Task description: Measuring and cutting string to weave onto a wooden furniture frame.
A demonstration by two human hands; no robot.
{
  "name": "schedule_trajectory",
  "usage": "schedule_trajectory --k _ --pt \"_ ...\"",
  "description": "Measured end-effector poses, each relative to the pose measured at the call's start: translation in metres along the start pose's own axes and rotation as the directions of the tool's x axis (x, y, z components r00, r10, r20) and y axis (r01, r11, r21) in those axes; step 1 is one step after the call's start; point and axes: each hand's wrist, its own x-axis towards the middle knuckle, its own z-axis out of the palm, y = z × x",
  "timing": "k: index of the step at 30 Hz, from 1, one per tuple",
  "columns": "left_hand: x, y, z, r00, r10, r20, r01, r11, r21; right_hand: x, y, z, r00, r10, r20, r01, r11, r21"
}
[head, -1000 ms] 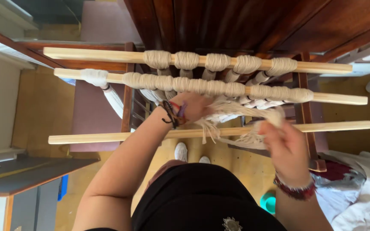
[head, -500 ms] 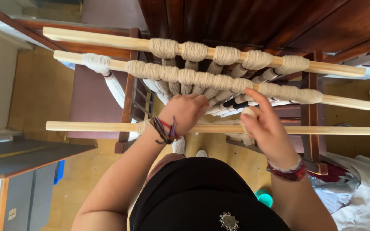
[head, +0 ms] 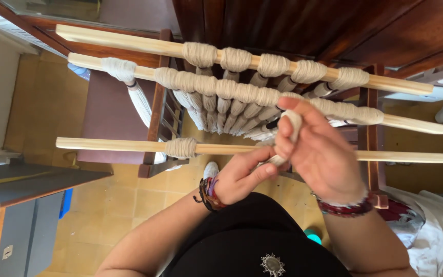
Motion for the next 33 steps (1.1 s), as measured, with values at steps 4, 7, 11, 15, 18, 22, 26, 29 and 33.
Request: schedule_trajectory --k 4,7,11,15,18,22,26,29,33 --pt "-0.013 -0.024 -0.005 0.999 -0.025 0.022 0.023 0.997 0.071 0.001 0.034 -0.020 0.980 0.106 -0.169 -0.120 0.990 -0.071" --pt "-0.031 -0.048 -0.009 0.994 -0.113 0.004 0.112 0.991 0.073 0.001 0.056 -0.037 0.951 0.138 -0.276 -0.209 0.946 -0.249" --pt "-0.048 -0.059 -0.016 0.994 -0.107 -0.003 0.107 0.990 0.091 0.012 0.062 -0.050 0.924 0.267 -0.275 -0.341 0.901 -0.268" --pt "-0.067 -0.093 -0.004 0.990 -0.081 -0.113 0.089 0.994 0.067 0.034 0.059 -0.055 0.901 0.385 -0.198 -0.427 0.868 -0.252" --pt "-0.069 -0.105 0.009 0.973 0.037 -0.227 -0.009 0.992 0.124 0.049 0.058 -0.063 0.873 0.456 -0.172 -0.487 0.796 -0.360" --pt "-0.076 -0.131 0.034 0.902 0.048 -0.429 0.053 0.974 0.221 0.057 0.065 -0.095 0.785 0.597 -0.163 -0.571 0.597 -0.563" --pt "-0.071 -0.132 0.039 0.803 0.065 -0.593 0.165 0.931 0.326 0.064 0.060 -0.111 0.734 0.674 -0.089 -0.454 0.388 -0.802" --pt "-0.066 -0.147 0.043 0.755 0.027 -0.655 0.251 0.912 0.326 0.056 0.047 -0.108 0.838 0.543 -0.051 -0.067 0.008 -0.998" --pt "-0.057 -0.179 0.032 0.735 0.107 -0.670 0.234 0.887 0.398 0.027 0.032 -0.094 0.937 0.318 0.146 0.151 0.010 -0.989"
